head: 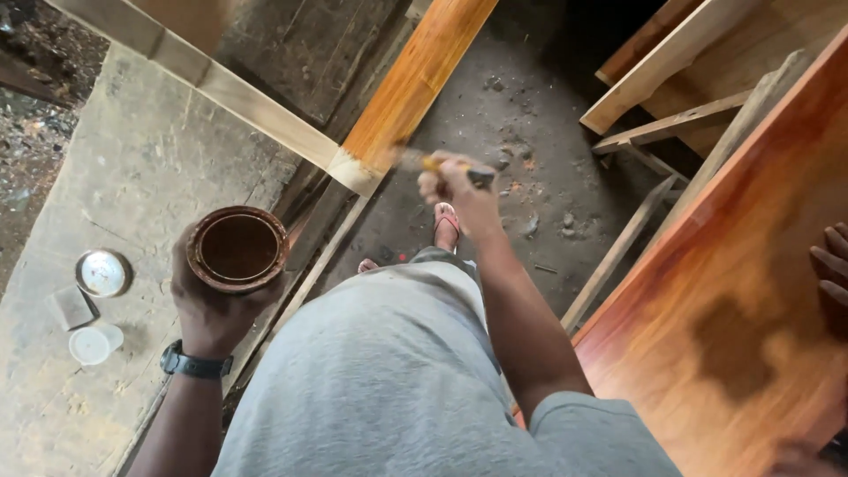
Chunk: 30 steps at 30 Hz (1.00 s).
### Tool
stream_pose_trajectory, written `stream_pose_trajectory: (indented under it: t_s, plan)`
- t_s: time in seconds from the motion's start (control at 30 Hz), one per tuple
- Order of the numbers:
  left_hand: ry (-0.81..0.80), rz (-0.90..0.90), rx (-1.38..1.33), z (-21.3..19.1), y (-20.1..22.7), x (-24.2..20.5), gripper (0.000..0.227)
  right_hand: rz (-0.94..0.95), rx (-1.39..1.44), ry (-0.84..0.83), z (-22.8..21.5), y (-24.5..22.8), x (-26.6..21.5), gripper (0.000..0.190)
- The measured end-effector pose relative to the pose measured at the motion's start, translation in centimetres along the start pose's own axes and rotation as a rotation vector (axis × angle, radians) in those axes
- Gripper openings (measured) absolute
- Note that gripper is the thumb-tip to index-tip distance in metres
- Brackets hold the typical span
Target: Applying wood stain to a wooden chair frame using a paintbrush.
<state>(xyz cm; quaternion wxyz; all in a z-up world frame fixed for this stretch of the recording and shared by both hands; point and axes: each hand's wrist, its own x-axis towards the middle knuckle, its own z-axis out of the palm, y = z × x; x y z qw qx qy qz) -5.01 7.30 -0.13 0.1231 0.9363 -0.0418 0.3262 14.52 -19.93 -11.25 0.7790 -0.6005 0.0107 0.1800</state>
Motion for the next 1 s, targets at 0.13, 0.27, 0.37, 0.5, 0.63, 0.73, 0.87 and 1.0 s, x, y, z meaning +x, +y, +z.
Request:
stream_pose_trajectory:
  t_s: [0.13, 0.27, 0.37, 0.5, 0.63, 0.73, 0.87, 1.0]
  plan:
    - [-0.012, -0.026, 0.027, -0.7, -0.1, -0.3, 0.066, 0.077, 0.095, 0.097, 0.2, -1.1, -0.6, 0.022]
    - [-0.020, -0.028, 0.022, 0.1, -0.1, 0.6, 0.067, 0.102, 0.137, 0.056, -1.2, 3.0, 1.3, 0.025]
    - [-0.045, -0.043, 0.035, -0.2, 0.1, 0.4, 0.067, 0.063, 0.224, 0.089, -3.0, 3.1, 3.1, 0.026]
    - [-0.051, -0.029, 0.045, 0.2, 0.0, 1.4, 0.068, 0.476, -0.148, 0.133, 0.3, -3.5, -0.4, 0.024]
    - [-0.078, -0.207, -0.090, 0.4, 0.2, 1.7, 0.074, 0.338, -0.018, 0.169, 0.5, -4.1, 1.7, 0.021]
    - [-0.094, -0.155, -0.019, 0.8, 0.4, 2.8, 0.072, 0.197, -0.038, 0.246, -3.8, -2.3, 7.7, 0.020]
    - [-0.223, -0.520, -0.192, 0.6, 1.7, 3.2, 0.091, -0.057, 0.335, 0.315, -5.0, -1.3, 11.6, 0.038]
    - [-0.136, -0.430, -0.079, 1.1, 2.2, 4.1, 0.083, -0.312, 0.112, 0.245, -0.7, 0.5, 3.9, 0.021]
